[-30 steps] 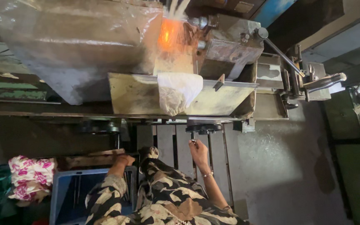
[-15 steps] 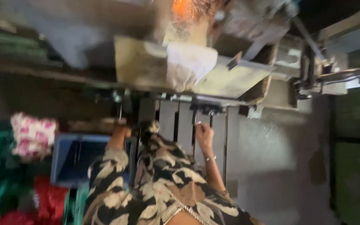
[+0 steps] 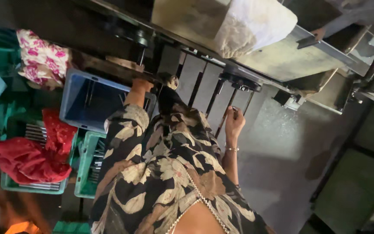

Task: The person repeatedly picks up metal rods from a blue bin, inserts them into a grinding machine, and operates the machine to grind the rods. After each grinding cycle, the person removes the rod and places it into a green bin. The process is repeated for multiple rods throughout the clip.

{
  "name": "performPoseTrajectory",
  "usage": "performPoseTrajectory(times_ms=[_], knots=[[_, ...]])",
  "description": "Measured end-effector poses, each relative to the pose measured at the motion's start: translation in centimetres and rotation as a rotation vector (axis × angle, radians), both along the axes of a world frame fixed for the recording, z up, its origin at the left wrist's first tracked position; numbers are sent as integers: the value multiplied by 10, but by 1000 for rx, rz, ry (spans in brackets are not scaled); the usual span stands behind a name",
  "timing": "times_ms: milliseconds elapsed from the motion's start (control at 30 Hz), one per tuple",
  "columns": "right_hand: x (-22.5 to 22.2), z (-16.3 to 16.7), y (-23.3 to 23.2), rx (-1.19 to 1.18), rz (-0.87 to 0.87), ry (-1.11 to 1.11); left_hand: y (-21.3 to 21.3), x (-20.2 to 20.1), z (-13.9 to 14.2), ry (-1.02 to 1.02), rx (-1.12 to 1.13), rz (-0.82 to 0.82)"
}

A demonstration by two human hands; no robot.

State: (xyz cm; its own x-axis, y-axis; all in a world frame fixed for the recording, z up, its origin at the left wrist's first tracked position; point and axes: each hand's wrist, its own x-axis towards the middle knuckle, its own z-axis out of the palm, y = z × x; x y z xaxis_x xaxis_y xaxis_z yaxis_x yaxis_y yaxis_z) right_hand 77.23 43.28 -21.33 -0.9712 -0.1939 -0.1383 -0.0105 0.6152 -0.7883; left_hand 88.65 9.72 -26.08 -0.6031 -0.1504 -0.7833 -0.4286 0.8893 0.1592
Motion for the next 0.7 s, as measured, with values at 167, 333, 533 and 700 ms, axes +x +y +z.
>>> performPoseTrajectory(times_ms=[167, 333, 533, 700], knots=[[-10, -17, -6, -2, 62, 86, -13, -12, 20, 29, 7, -10], [-12, -23, -12, -13, 57, 47, -12, -13, 7, -32, -98, -86], [-10, -38, -2, -16, 54, 9, -9, -15, -21, -147, -345, -280], [-7, -47, 11, -2, 62, 10, -8, -11, -3, -122, -218, -147]])
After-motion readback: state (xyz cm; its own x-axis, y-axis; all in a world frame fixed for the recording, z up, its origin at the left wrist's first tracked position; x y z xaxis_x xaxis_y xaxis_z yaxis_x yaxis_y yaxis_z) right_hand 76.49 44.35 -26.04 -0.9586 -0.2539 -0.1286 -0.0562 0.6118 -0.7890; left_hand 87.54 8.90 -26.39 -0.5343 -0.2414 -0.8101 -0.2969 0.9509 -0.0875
